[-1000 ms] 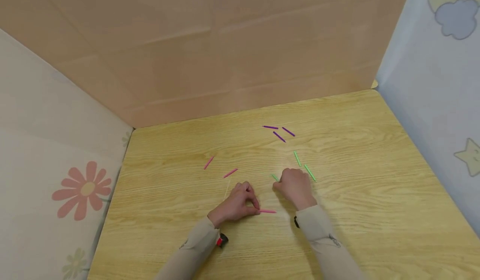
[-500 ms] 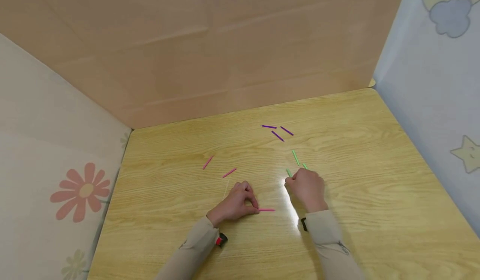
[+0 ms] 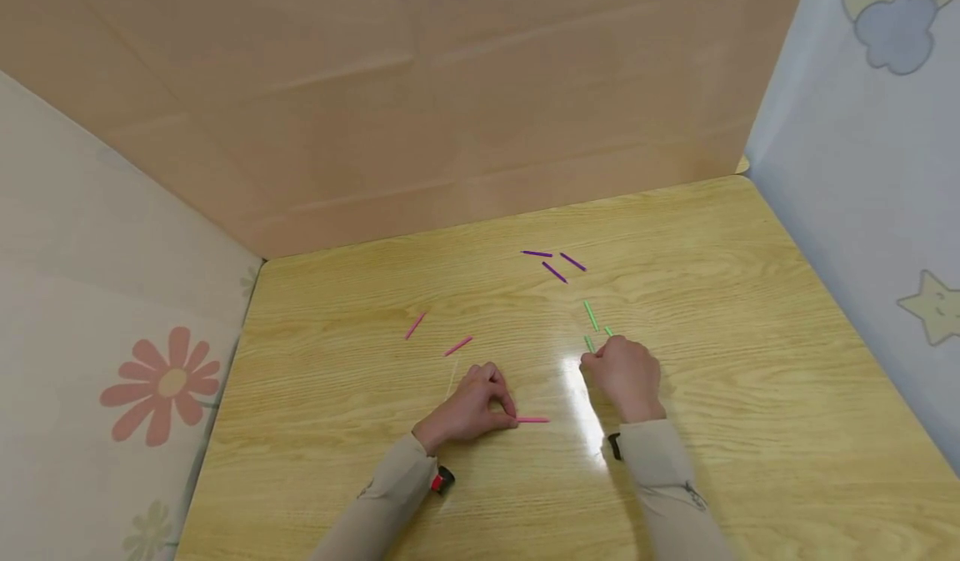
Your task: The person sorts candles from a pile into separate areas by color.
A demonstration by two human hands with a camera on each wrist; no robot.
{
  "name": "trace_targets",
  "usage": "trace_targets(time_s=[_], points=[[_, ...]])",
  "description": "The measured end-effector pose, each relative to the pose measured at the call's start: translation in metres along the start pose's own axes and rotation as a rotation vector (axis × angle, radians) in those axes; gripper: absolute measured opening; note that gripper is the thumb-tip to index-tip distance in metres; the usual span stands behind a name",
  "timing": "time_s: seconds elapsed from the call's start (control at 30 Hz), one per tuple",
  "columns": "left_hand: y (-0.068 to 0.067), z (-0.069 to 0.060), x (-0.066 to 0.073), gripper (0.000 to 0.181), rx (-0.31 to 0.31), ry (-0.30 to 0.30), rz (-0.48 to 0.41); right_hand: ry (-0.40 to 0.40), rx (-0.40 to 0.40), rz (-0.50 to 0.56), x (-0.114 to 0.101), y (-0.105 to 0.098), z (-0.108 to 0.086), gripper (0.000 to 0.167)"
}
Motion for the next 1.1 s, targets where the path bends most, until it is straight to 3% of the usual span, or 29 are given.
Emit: trace_targets(time_s=[1.1], points=[[0.0009, 0.0004, -0.0016, 0.009, -0.003, -0.007, -0.025, -0.018, 0.021, -0.045, -0.0002, -0.0011, 0.0018, 0.035]])
Point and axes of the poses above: each hand's wrist, its own z-axis towards the middle knuckle, its own y-axis out of the palm, x = y × z, the point moved 3 cm from there along z, towards the middle knuckle, and after that the axes turned 2 degrees about -x, right-handed, at the moved point
